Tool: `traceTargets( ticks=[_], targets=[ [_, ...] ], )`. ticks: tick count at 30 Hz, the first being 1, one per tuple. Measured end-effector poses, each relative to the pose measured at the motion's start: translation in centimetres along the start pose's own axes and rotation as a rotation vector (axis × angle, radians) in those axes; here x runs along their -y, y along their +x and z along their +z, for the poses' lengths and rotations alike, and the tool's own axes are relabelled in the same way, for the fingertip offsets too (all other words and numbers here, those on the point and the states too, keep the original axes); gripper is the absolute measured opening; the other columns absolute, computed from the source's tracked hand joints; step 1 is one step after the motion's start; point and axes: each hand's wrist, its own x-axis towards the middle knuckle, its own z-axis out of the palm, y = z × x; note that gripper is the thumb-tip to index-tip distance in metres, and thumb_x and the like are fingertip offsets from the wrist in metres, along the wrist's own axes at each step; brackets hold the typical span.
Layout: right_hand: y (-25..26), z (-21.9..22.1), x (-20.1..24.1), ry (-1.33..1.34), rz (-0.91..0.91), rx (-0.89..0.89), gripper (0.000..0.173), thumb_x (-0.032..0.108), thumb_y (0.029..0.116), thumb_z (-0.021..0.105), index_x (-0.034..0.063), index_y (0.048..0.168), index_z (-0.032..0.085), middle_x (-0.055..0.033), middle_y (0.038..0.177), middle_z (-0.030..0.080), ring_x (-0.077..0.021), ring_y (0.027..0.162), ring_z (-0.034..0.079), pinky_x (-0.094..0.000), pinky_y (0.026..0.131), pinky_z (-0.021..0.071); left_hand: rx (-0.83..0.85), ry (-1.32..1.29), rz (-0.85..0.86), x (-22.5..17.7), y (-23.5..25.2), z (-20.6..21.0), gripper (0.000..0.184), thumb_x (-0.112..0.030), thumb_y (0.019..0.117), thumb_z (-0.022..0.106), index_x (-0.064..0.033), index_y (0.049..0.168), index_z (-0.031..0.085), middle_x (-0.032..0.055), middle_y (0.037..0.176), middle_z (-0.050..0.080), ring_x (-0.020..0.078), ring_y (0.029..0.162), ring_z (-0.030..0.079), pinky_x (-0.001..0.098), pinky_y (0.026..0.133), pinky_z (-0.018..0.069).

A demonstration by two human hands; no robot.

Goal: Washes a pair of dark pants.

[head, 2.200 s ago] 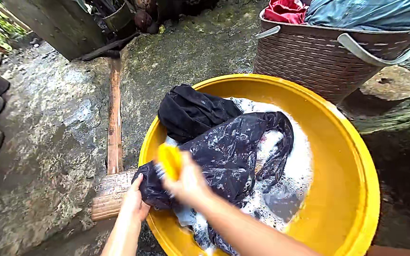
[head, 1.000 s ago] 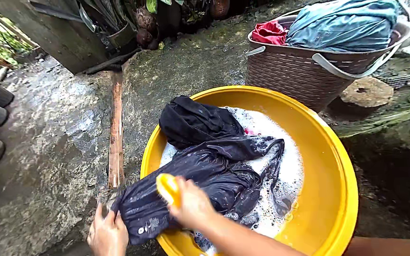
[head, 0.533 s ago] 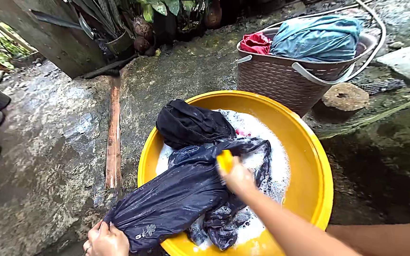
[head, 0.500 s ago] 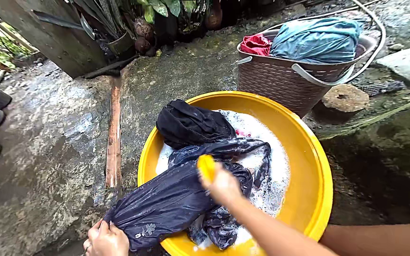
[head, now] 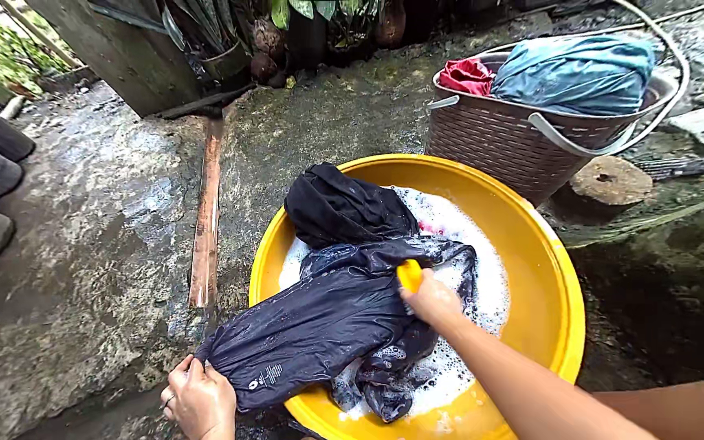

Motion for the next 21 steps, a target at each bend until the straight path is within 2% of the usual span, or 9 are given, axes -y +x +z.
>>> traceTargets(
  ticks=[3, 6, 8, 10, 13, 15, 17, 19, 21],
  targets=[
    [-9.0, 3.0, 8.4, -0.034, -0.325, 0.248, 0.075, 0.055, 0.0954, 0.06, 0.0078, 0.151, 0.042, -0.0204, 0.125, 0.068, -0.0377, 0.116, 0.067, -0.0586, 0.096, 0.0534, 0.002, 0.001, -0.01, -0.1, 0.1, 0.1, 0.03, -0.013, 0.1052, 0.049, -0.0039, 0.124, 0.071, 0.02, 0.138, 0.061, 0.0445, 0.128, 0.055, 0.0629, 0.104, 0.0404],
    [-13.2, 7.6, 11.3, -0.117, -0.612, 0.414, 0.077, 0.05, 0.0969, 0.062, 0.0118, 0.159, 0.035, -0.0249, 0.132, 0.062, -0.0429, 0.116, 0.065, -0.0616, 0.094, 0.0526, 0.027, 0.004, -0.021, -0.1, -0.1, -0.2, 0.031, -0.012, 0.1057, 0.047, -0.0038, 0.125, 0.07, 0.019, 0.14, 0.06, 0.0433, 0.13, 0.054, 0.0608, 0.106, 0.0397],
    [-10.4, 6.6, 9.1, -0.117, -0.514, 0.357, 0.073, 0.05, 0.097, 0.062, 0.0119, 0.155, 0.04, -0.0238, 0.131, 0.064, -0.043, 0.117, 0.065, -0.0626, 0.094, 0.0525, 0.013, -0.009, -0.006, 0.0, 0.0, -0.1, 0.031, -0.012, 0.1054, 0.048, -0.0033, 0.124, 0.071, 0.0194, 0.139, 0.06, 0.044, 0.13, 0.054, 0.0614, 0.106, 0.0398],
    [-5.3, 4.2, 3.6, -0.103, -0.305, 0.222, 0.066, 0.052, 0.098, 0.058, 0.0135, 0.151, 0.046, -0.0208, 0.127, 0.067, -0.0409, 0.117, 0.066, -0.0626, 0.095, 0.0524, 0.017, -0.01, -0.013, -0.1, -0.2, -0.1, 0.03, -0.013, 0.1054, 0.049, -0.004, 0.123, 0.072, 0.0199, 0.139, 0.06, 0.0443, 0.129, 0.054, 0.0615, 0.105, 0.0399],
    [1.1, 0.5, -4.0, -0.065, -0.064, 0.053, 0.066, 0.049, 0.0994, 0.061, 0.0061, 0.148, 0.046, -0.0258, 0.122, 0.068, -0.0439, 0.115, 0.066, -0.0644, 0.096, 0.0513, 0.01, 0.012, -0.007, -0.2, 0.0, -0.1, 0.029, -0.014, 0.1051, 0.05, -0.0047, 0.122, 0.072, 0.0198, 0.138, 0.061, 0.0445, 0.128, 0.055, 0.0631, 0.103, 0.0404],
    [1.0, -0.8, -2.9, -0.073, 0.004, 0.036, 0.07, 0.05, 0.0977, 0.063, 0.0031, 0.147, 0.046, -0.0255, 0.125, 0.067, -0.0419, 0.117, 0.066, -0.0624, 0.096, 0.0517, 0.01, 0.022, 0.002, 0.0, 0.0, 0.1, 0.029, -0.014, 0.1051, 0.05, -0.0053, 0.121, 0.073, 0.0189, 0.138, 0.061, 0.0446, 0.129, 0.055, 0.064, 0.103, 0.0403],
    [-3.2, -0.2, 2.0, -0.047, -0.095, 0.1, 0.073, 0.053, 0.0964, 0.062, 0.0044, 0.148, 0.045, -0.0241, 0.124, 0.067, -0.0405, 0.116, 0.067, -0.0609, 0.096, 0.0525, 0.007, 0.016, 0.005, 0.0, 0.1, 0.2, 0.03, -0.014, 0.1052, 0.049, -0.0054, 0.121, 0.073, 0.0184, 0.14, 0.061, 0.0447, 0.129, 0.054, 0.0641, 0.103, 0.0405],
    [-9.3, 2.9, 7.3, -0.07, -0.341, 0.27, 0.074, 0.054, 0.0964, 0.059, 0.009, 0.152, 0.042, -0.0207, 0.124, 0.068, -0.0389, 0.115, 0.067, -0.0595, 0.094, 0.0537, 0.004, 0.0, -0.005, 0.0, 0.2, 0.2, 0.03, -0.014, 0.105, 0.049, -0.0052, 0.121, 0.073, 0.0183, 0.14, 0.061, 0.0438, 0.13, 0.054, 0.063, 0.105, 0.0402],
    [-13.3, 6.9, 10.0, -0.1, -0.602, 0.391, 0.076, 0.052, 0.0966, 0.061, 0.0119, 0.157, 0.038, -0.023, 0.127, 0.065, -0.0416, 0.113, 0.067, -0.0606, 0.092, 0.0539, 0.005, -0.004, -0.012, 0.1, 0.1, 0.0, 0.031, -0.013, 0.105, 0.048, -0.0052, 0.122, 0.073, 0.0183, 0.139, 0.061, 0.0433, 0.13, 0.054, 0.0622, 0.105, 0.0402]
  ],
)
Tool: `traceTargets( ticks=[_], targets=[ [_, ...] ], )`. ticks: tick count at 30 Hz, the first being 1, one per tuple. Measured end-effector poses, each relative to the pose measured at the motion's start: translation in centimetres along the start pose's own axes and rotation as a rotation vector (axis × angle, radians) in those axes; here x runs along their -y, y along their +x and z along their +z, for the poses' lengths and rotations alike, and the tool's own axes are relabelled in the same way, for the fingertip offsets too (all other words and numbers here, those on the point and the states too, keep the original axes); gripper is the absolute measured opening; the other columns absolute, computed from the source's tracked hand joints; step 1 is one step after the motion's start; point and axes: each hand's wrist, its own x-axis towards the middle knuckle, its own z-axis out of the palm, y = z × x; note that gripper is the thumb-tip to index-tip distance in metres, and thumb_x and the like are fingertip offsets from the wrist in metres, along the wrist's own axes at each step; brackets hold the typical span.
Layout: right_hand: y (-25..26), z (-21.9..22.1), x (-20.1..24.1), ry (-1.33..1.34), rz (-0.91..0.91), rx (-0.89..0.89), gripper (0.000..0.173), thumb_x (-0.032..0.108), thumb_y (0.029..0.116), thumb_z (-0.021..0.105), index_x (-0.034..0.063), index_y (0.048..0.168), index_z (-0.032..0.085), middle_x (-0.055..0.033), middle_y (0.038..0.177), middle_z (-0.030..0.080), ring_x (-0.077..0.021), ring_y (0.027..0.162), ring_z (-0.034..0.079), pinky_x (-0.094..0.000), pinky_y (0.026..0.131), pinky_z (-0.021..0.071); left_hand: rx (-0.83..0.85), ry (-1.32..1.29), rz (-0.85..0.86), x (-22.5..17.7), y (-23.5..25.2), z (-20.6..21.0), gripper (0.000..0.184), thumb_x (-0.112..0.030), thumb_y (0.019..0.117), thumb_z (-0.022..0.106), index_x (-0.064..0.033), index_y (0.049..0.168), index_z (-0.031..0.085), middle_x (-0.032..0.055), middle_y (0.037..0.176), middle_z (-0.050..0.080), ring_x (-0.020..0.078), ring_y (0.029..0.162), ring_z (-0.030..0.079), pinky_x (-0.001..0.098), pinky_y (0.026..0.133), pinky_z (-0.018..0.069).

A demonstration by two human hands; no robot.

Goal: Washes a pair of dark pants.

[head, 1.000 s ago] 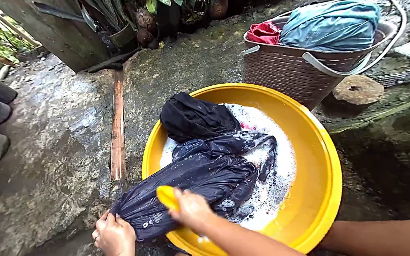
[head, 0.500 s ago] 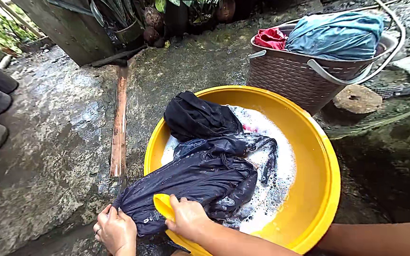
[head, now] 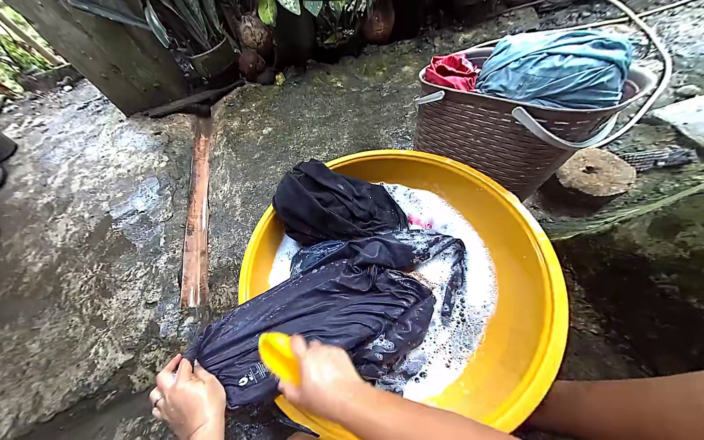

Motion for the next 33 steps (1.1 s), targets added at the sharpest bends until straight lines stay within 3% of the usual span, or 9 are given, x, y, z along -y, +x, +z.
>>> traceTargets(
  ticks=[3, 12, 14, 16, 20, 23, 26, 29, 33],
  targets=[
    [1.2, -0.5, -2.1, -0.023, 0.043, -0.007, 0.074, 0.051, 0.0981, 0.059, 0.0128, 0.158, 0.037, -0.0252, 0.134, 0.062, -0.0437, 0.117, 0.065, -0.0625, 0.094, 0.0523, -0.008, -0.006, 0.017, 0.0, 0.1, -0.1, 0.032, -0.011, 0.1049, 0.047, -0.0047, 0.123, 0.072, 0.0184, 0.14, 0.061, 0.0431, 0.13, 0.055, 0.062, 0.104, 0.0406],
    [-0.3, -12.0, -25.0, 0.373, 0.689, -0.464, 0.062, 0.045, 0.101, 0.064, -0.0012, 0.142, 0.052, -0.0313, 0.122, 0.064, -0.0437, 0.109, 0.067, -0.0611, 0.092, 0.0532, -0.026, 0.002, 0.019, -0.1, -0.2, 0.0, 0.03, -0.013, 0.1048, 0.049, -0.0043, 0.12, 0.073, 0.0194, 0.139, 0.061, 0.0445, 0.129, 0.055, 0.0641, 0.103, 0.0405],
    [-2.4, -11.5, -25.1, 0.779, 0.7, -0.498, 0.058, 0.049, 0.1033, 0.059, 0.0013, 0.135, 0.057, -0.0236, 0.11, 0.065, -0.032, 0.085, 0.066, -0.0475, 0.073, 0.0562, -0.016, 0.008, 0.007, -0.1, -0.2, 0.2, 0.03, -0.014, 0.1054, 0.049, -0.0052, 0.121, 0.072, 0.0189, 0.139, 0.061, 0.0438, 0.13, 0.054, 0.0632, 0.104, 0.0406],
    [-4.7, -9.5, -23.9, 1.065, 0.626, -0.288, 0.051, 0.046, 0.1055, 0.053, 0.0053, 0.136, 0.055, -0.0187, 0.114, 0.065, -0.0301, 0.093, 0.066, -0.0476, 0.077, 0.056, -0.005, -0.007, 0.002, -0.3, -0.2, 0.1, 0.03, -0.016, 0.1053, 0.05, -0.0051, 0.121, 0.073, 0.0193, 0.139, 0.061, 0.0442, 0.131, 0.053, 0.063, 0.105, 0.0398],
    [-4.8, -1.7, -20.2, 0.971, 0.301, 0.208, 0.038, 0.026, 0.1009, 0.058, 0.0049, 0.133, 0.055, -0.012, 0.11, 0.067, -0.0224, 0.096, 0.067, -0.0437, 0.083, 0.0565, -0.011, -0.077, -0.02, -0.2, 0.1, 0.0, 0.035, -0.029, 0.1049, 0.055, -0.0054, 0.124, 0.072, 0.0189, 0.141, 0.06, 0.0432, 0.132, 0.052, 0.0635, 0.107, 0.0369],
    [-2.9, 3.2, -17.3, 0.74, 0.164, 0.284, 0.041, 0.027, 0.0901, 0.072, 0.0005, 0.12, 0.064, -0.0146, 0.104, 0.068, -0.0229, 0.093, 0.065, -0.0454, 0.086, 0.0538, -0.12, -0.118, -0.004, -0.2, 0.0, 0.2, 0.039, -0.036, 0.1012, 0.06, -0.0034, 0.115, 0.075, 0.0225, 0.133, 0.063, 0.0465, 0.129, 0.052, 0.0671, 0.106, 0.0337],
    [-2.6, 3.5, -16.3, 0.706, 0.131, 0.271, 0.039, 0.028, 0.0895, 0.074, -0.0008, 0.114, 0.063, -0.0126, 0.097, 0.065, -0.0203, 0.085, 0.063, -0.0429, 0.082, 0.0532, -0.119, -0.275, -0.003, -1.8, -0.3, -1.6, 0.039, -0.03, 0.1029, 0.06, 0.006, 0.112, 0.073, 0.0292, 0.121, 0.066, 0.045, 0.122, 0.059, 0.0622, 0.105, 0.0386],
    [-4.9, -0.5, -18.0, 0.975, 0.05, 0.146, 0.042, 0.036, 0.0829, 0.071, 0.0051, 0.111, 0.064, -0.0023, 0.09, 0.07, -0.0121, 0.081, 0.069, -0.0362, 0.078, 0.0593, 0.093, -0.78, -0.092, -3.2, 0.2, -4.2, 0.037, -0.018, 0.1079, 0.051, 0.0105, 0.128, 0.06, 0.0213, 0.121, 0.068, 0.018, 0.112, 0.066, 0.0355, 0.101, 0.0512],
    [-9.6, -10.7, -21.3, 1.226, 0.02, -0.299, 0.039, 0.045, 0.0761, 0.073, 0.0147, 0.099, 0.065, 0.0027, 0.081, 0.072, -0.0068, 0.072, 0.069, -0.0273, 0.067, 0.0603, 0.547, -1.478, -0.176, -3.0, 0.3, -7.1, 0.045, -0.042, 0.1119, 0.021, -0.0179, 0.143, 0.044, -0.0005, 0.122, 0.069, 0.0129, 0.11, 0.069, 0.0405, 0.091, 0.0611]
  ],
)
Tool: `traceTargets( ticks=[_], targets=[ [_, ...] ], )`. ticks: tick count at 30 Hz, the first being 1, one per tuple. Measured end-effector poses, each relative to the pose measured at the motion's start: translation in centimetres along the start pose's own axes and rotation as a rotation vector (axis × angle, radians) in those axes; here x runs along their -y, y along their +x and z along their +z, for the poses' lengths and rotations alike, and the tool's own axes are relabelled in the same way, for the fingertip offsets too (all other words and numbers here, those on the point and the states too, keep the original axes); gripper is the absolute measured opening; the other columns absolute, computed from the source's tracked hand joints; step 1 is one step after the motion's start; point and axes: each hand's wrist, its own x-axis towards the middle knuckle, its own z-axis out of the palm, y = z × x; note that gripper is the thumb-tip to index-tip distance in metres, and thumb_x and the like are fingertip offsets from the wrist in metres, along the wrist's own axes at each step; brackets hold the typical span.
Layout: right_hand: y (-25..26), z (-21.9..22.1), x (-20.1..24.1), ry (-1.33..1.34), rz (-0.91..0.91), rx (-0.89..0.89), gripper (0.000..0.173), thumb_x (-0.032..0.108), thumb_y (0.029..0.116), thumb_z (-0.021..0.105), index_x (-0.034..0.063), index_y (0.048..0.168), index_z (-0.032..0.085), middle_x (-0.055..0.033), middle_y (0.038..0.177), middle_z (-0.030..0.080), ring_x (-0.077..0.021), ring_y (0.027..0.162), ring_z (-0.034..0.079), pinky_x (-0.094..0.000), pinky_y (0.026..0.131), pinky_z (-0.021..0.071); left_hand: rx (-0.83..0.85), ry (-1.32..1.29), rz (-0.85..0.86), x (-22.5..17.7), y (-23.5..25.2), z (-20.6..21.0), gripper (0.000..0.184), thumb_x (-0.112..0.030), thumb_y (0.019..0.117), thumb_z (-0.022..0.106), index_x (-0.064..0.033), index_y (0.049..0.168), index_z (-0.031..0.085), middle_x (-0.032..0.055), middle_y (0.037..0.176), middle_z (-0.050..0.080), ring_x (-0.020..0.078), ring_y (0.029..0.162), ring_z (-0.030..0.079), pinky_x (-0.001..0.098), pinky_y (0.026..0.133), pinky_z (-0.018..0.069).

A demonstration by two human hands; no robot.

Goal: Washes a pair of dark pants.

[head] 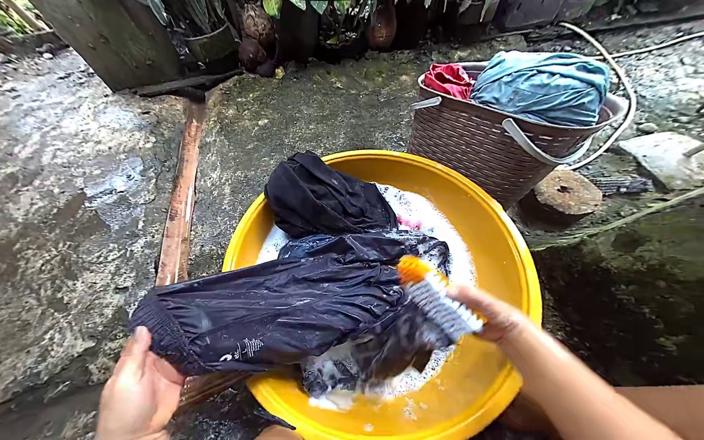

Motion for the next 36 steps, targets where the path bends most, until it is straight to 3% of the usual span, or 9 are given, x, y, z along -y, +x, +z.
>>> traceTargets(
  ticks=[5, 8, 11, 15, 19, 21, 24, 27, 36],
  targets=[
    [0.7, -6.2, 8.9, 0.035, -0.347, -0.279, 0.024, 0.039, 0.0913, 0.052, 0.0239, 0.106, 0.063, 0.0078, 0.087, 0.073, -0.0034, 0.077, 0.07, -0.0261, 0.068, 0.0617, 0.271, -0.237, 0.123, -3.5, -0.3, -0.7, 0.101, -0.095, 0.0776, 0.034, -0.0158, 0.138, 0.053, 0.0016, 0.118, 0.072, 0.0152, 0.108, 0.071, 0.0377, 0.087, 0.062],
    [3.7, -7.0, 10.3, -0.196, -0.265, -0.536, 0.029, 0.035, 0.1022, 0.048, 0.0155, 0.12, 0.06, 0.001, 0.098, 0.068, -0.0098, 0.087, 0.067, -0.0339, 0.077, 0.0586, 0.051, -0.324, 0.07, -0.5, 2.3, 0.1, 0.108, -0.093, 0.0812, 0.004, -0.0152, 0.14, 0.05, 0.0035, 0.125, 0.068, 0.0164, 0.114, 0.067, 0.0431, 0.094, 0.0581],
    [5.1, -5.1, 7.4, -0.557, -0.106, -0.552, 0.038, 0.023, 0.1008, 0.066, -0.0068, 0.123, 0.061, -0.0253, 0.107, 0.067, -0.0346, 0.096, 0.065, -0.0587, 0.089, 0.0526, 0.011, -0.055, -0.296, 3.5, 2.5, 2.8, 0.084, -0.07, 0.102, 0.006, -0.0094, 0.145, 0.045, 0.0115, 0.127, 0.067, 0.0254, 0.114, 0.068, 0.0499, 0.095, 0.0569],
    [5.6, -1.5, -1.1, -0.858, 0.049, 0.015, 0.043, 0.022, 0.0838, 0.078, -0.0007, 0.118, 0.067, -0.0186, 0.12, 0.066, -0.0282, 0.102, 0.067, -0.0497, 0.089, 0.0559, 0.259, 0.064, -0.295, 5.0, 2.1, 3.0, 0.05, -0.046, 0.1094, 0.022, -0.0137, 0.121, 0.058, -0.0013, 0.101, 0.075, 0.0092, 0.093, 0.073, 0.0298, 0.087, 0.0605],
    [7.2, 1.7, -6.5, -1.102, 0.058, -0.019, 0.063, 0.031, 0.0765, 0.086, 0.003, 0.128, 0.062, -0.0242, 0.166, 0.024, -0.0396, 0.136, 0.051, -0.0556, 0.104, 0.049, 0.277, -0.161, -0.033, 3.1, 2.1, 2.2, 0.035, -0.056, 0.0982, 0.056, -0.0286, 0.114, 0.071, -0.0075, 0.1, 0.076, 0.0058, 0.094, 0.073, 0.0291, 0.085, 0.0613],
    [7.1, 1.8, -7.8, -1.198, 0.1, -0.083, 0.072, 0.029, 0.077, 0.084, 0.0044, 0.139, 0.056, -0.022, 0.163, 0.032, -0.038, 0.13, 0.057, -0.0545, 0.102, 0.0523, 0.329, -0.208, 0.059, 2.3, 1.6, 2.3, 0.037, -0.057, 0.0968, 0.058, -0.0302, 0.118, 0.072, -0.0073, 0.104, 0.077, 0.0064, 0.096, 0.073, 0.0292, 0.085, 0.0615],
    [7.1, 0.0, -6.3, -1.086, 0.073, -0.163, 0.06, 0.028, 0.0823, 0.078, -0.0013, 0.132, 0.059, -0.0231, 0.117, 0.068, -0.0369, 0.106, 0.068, -0.058, 0.093, 0.0541, 0.337, -0.234, 0.193, 1.4, 1.8, 1.3, 0.04, -0.055, 0.0986, 0.057, -0.0276, 0.125, 0.068, -0.0065, 0.113, 0.075, 0.0073, 0.102, 0.071, 0.0297, 0.089, 0.0608],
    [6.8, -3.8, -1.2, -0.667, -0.052, -0.341, 0.03, 0.016, 0.0974, 0.066, -0.0078, 0.116, 0.061, -0.0141, 0.086, 0.066, -0.0195, 0.074, 0.065, -0.0408, 0.071, 0.0575, 0.173, -0.19, 0.272, -0.1, 1.8, -0.4, 0.045, -0.055, 0.1066, 0.034, -0.0267, 0.124, 0.064, -0.0068, 0.116, 0.073, 0.0084, 0.109, 0.069, 0.0329, 0.094, 0.0584],
    [7.8, -8.2, 13.0, -0.324, -0.303, -0.7, 0.04, 0.044, 0.0978, 0.06, 0.0155, 0.125, 0.058, -0.0003, 0.102, 0.065, -0.0118, 0.086, 0.067, -0.038, 0.077, 0.0587, 0.128, -0.093, 0.256, -1.1, 1.4, 1.0, 0.022, -0.034, 0.1065, 0.046, -0.0276, 0.117, 0.065, -0.0086, 0.108, 0.073, 0.0061, 0.1, 0.071, 0.0297, 0.086, 0.0611]
  ],
)
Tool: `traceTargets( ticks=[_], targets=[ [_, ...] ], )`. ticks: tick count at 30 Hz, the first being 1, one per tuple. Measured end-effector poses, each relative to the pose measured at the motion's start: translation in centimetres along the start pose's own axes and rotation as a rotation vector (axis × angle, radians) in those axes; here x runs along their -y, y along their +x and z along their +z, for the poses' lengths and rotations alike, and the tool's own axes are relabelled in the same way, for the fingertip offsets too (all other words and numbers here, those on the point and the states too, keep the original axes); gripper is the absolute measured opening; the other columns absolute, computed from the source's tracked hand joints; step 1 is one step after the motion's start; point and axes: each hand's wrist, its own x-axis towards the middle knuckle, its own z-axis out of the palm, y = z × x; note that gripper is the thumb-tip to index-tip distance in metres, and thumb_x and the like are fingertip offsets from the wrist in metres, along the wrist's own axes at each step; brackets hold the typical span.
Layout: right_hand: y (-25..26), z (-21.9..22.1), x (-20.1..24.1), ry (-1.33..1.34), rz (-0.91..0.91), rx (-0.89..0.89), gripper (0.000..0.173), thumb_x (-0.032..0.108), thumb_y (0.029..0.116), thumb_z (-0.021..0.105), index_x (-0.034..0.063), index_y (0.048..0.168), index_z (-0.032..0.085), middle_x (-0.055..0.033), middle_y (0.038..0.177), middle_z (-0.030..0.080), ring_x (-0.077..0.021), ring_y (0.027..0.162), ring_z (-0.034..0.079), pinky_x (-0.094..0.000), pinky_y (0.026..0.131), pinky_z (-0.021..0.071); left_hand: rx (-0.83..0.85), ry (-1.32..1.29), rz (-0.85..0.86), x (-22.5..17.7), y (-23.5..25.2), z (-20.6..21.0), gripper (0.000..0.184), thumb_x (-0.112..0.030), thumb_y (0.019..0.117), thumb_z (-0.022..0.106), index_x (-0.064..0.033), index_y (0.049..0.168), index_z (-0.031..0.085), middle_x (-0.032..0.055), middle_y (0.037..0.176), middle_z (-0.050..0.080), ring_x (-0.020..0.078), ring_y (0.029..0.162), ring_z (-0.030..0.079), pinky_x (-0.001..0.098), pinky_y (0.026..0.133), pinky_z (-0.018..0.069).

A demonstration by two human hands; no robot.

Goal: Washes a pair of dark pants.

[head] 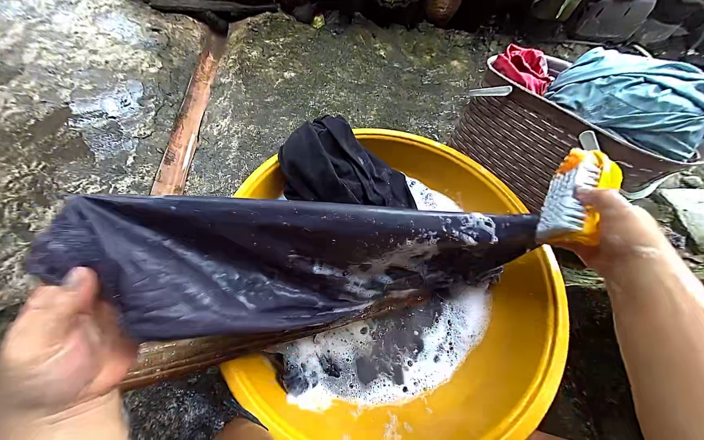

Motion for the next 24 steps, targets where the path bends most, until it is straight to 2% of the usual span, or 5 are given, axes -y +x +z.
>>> traceTargets(
  ticks=[9, 13, 17, 20, 24],
  targets=[
    [-7.4, 7.6, -10.8, -0.955, 0.122, 1.235, 0.052, 0.012, 0.0836, 0.082, -0.0006, 0.13, 0.062, -0.0226, 0.115, 0.068, -0.0352, 0.105, 0.066, -0.0573, 0.094, 0.0524, 0.14, 0.057, -0.526, 4.9, -1.2, 1.4, 0.028, -0.022, 0.1082, 0.042, -0.0147, 0.132, 0.055, 0.0047, 0.114, 0.073, 0.0148, 0.101, 0.073, 0.0363, 0.088, 0.0625],
    [-11.3, 10.2, -17.5, -1.37, 0.188, 0.937, 0.059, 0.022, 0.0842, 0.079, -0.0043, 0.134, 0.06, -0.0337, 0.133, 0.06, -0.0523, 0.126, 0.056, -0.072, 0.101, 0.0449, 0.17, -0.254, -0.439, 4.5, -1.4, -0.1, 0.043, -0.057, 0.0918, 0.065, -0.0276, 0.123, 0.07, -0.0021, 0.114, 0.074, 0.0117, 0.104, 0.072, 0.0357, 0.086, 0.0623],
    [-15.4, 13.9, -17.0, -1.288, 0.19, 0.992, 0.068, 0.024, 0.0868, 0.076, -0.0099, 0.141, 0.054, -0.0357, 0.148, 0.047, -0.0536, 0.139, 0.043, -0.0728, 0.111, 0.035, -0.012, 0.136, -0.656, 6.0, -0.9, 1.8, 0.039, -0.031, 0.113, 0.03, -0.0103, 0.14, 0.049, 0.0111, 0.115, 0.071, 0.0235, 0.101, 0.072, 0.0439, 0.085, 0.0619],
    [-14.2, 15.0, -14.9, -0.834, 0.241, 1.375, 0.04, 0.016, 0.0832, 0.079, -0.0043, 0.115, 0.064, -0.0202, 0.104, 0.068, -0.0309, 0.094, 0.066, -0.053, 0.084, 0.0542, 0.003, 0.12, -0.718, 7.0, -0.7, 1.9, 0.035, -0.022, 0.113, 0.032, -0.0048, 0.138, 0.049, 0.0145, 0.116, 0.071, 0.0257, 0.103, 0.072, 0.0458, 0.088, 0.0615],
    [-16.9, 16.5, -6.3, 0.003, 0.119, 1.603, 0.053, 0.014, 0.0792, 0.075, 0.0042, 0.128, 0.057, 0.0009, 0.109, 0.071, -0.005, 0.099, 0.068, -0.0282, 0.089, 0.0582, -0.032, 0.062, -0.719, 7.1, -1.2, 2.1, 0.028, -0.014, 0.1107, 0.038, -0.0041, 0.132, 0.054, 0.012, 0.111, 0.073, 0.0215, 0.099, 0.073, 0.0415, 0.088, 0.0621]
  ],
)
